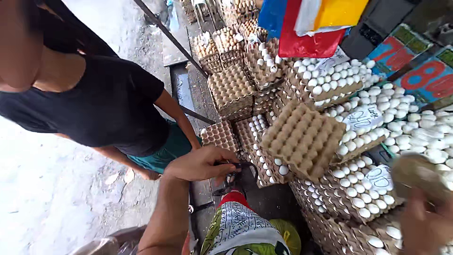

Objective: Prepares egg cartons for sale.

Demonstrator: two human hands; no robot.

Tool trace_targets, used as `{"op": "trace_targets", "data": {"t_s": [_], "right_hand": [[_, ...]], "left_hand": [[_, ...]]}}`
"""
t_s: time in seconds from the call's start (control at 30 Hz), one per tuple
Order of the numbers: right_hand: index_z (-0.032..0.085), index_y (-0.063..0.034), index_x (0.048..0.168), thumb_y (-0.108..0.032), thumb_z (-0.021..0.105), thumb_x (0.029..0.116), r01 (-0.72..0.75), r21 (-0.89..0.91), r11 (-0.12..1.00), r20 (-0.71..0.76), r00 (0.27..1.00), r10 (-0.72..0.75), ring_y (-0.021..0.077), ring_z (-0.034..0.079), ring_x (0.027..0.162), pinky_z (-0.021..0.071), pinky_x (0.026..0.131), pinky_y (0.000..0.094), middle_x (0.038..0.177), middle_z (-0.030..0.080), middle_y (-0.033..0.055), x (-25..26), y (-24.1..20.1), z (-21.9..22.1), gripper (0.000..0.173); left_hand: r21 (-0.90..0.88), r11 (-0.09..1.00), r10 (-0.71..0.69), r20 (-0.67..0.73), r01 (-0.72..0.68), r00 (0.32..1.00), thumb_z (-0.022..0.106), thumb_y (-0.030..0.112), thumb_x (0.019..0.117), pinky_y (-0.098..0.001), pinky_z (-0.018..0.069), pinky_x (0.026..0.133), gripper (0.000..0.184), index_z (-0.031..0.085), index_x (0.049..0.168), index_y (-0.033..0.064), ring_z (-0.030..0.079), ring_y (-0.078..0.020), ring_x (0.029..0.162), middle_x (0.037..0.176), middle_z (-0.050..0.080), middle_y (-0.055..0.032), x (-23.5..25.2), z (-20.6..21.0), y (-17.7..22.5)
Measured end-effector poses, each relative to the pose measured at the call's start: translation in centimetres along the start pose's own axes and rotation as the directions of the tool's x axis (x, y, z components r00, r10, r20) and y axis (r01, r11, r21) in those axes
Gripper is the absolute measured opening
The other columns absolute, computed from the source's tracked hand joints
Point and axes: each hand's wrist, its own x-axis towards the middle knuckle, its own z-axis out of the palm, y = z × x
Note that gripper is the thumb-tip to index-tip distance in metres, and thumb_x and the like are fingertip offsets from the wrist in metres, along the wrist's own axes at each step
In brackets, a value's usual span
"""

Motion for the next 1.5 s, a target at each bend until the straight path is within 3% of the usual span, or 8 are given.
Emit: {"op": "trace_targets", "data": {"t_s": [0.33,0.47,0.57,0.77,1.1,1.23,1.4,1.5], "right_hand": [[0.065,-0.0194,0.139,-0.024,0.056,0.1028,0.559,-0.001,0.829,0.486,0.725,-0.488,0.0281,0.068,0.117,0.0545,0.096,0.0538,0.133,0.069,0.0042,13.1,-26.0,40.0,0.037],[0.05,-0.0196,0.153,-0.031,0.062,0.1016,0.595,-0.014,0.804,0.557,0.672,-0.488,0.0347,0.049,0.14,0.0437,0.108,0.0607,0.159,0.045,0.008,17.1,-30.4,46.7,0.054],[0.062,-0.0172,0.14,-0.039,0.064,0.0998,0.38,0.206,0.902,0.61,0.671,-0.421,0.0235,0.063,0.123,0.0535,0.101,0.053,0.138,0.064,0.0038,15.7,-33.1,45.6,0.046],[0.068,-0.0084,0.113,-0.051,0.045,0.1068,-0.361,0.314,0.878,0.948,0.167,-0.27,0.0133,0.065,0.067,0.058,0.064,0.0365,0.079,0.068,0.0033,9.4,-29.3,33.2,0.049],[0.072,-0.013,0.116,-0.035,0.062,0.1029,-0.32,0.468,0.824,0.727,0.67,-0.152,-0.0023,0.056,0.063,0.0485,0.057,0.0166,0.081,0.066,-0.0096,9.8,-13.3,8.0,0.028],[0.075,-0.0109,0.106,-0.033,0.065,0.101,-0.178,0.31,0.934,0.696,0.711,-0.096,0.0031,0.062,0.07,0.0533,0.064,0.0238,0.084,0.071,-0.0038,9.5,-10.6,7.3,0.025],[0.078,-0.0143,0.103,-0.029,0.066,0.1006,0.001,0.332,0.943,0.68,0.693,-0.24,0.0092,0.063,0.066,0.0569,0.063,0.0349,0.08,0.07,-0.001,11.0,-14.2,14.0,0.019],[0.076,-0.0087,0.106,-0.024,0.064,0.1016,-0.024,0.419,0.908,0.668,0.685,-0.29,0.009,0.064,0.071,0.056,0.068,0.0325,0.085,0.072,0.0019,14.3,-12.5,15.5,0.021]], "left_hand": [[0.266,0.937,-0.297,0.268,0.226,0.917,0.049,0.03,0.1082,-0.0515,0.058,0.066,0.03,0.067,0.111,0.007,0.067,-0.0244,0.064,0.074,0.067,-0.0095,9.0,-9.0,-11.1],[0.167,0.957,-0.281,0.333,0.237,0.9,0.046,0.03,0.1092,-0.0484,0.0579,0.063,0.03,0.066,0.117,0.0083,0.066,-0.0224,0.06,0.071,0.066,-0.0081,9.9,-12.1,-11.7],[0.135,0.973,-0.22,0.3,0.187,0.928,0.048,0.029,0.1085,-0.0429,0.0571,0.058,0.027,0.067,0.114,0.0106,0.063,-0.0175,0.056,0.068,0.064,-0.0041,10.6,-14.7,-12.4],[0.141,0.985,-0.107,0.05,0.099,0.993,0.052,0.029,0.1062,-0.0372,0.0576,0.055,0.026,0.071,0.111,0.0115,0.062,-0.0122,0.054,0.068,0.065,-0.0009,12.0,-19.3,-11.0],[0.371,0.886,-0.07,-0.485,0.278,0.872,0.048,0.024,0.1091,-0.0506,0.0554,0.057,0.026,0.068,0.117,0.0105,0.062,-0.0223,0.057,0.07,0.066,-0.0078,14.5,-20.9,-11.0],[0.565,0.643,-0.138,-0.578,0.517,0.804,0.063,0.031,0.1014,-0.0796,0.0455,0.081,0.025,0.075,0.113,0.0127,0.065,-0.0518,0.099,0.109,0.07,-0.0246,17.3,-17.2,-12.2],[0.372,0.927,-0.031,-0.05,0.048,0.998,0.066,0.047,0.0962,-0.0531,0.051,0.104,0.066,0.047,0.153,0.0179,0.059,-0.0253,0.128,0.145,0.058,-0.0079,22.3,-6.9,-3.6],[0.111,0.989,0.066,0.285,-0.101,0.956,0.047,0.033,0.1086,-0.0315,0.0547,0.064,0.035,0.066,0.123,0.0076,0.064,-0.0121,0.071,0.084,0.069,-0.004,27.0,-4.0,-2.2]]}}
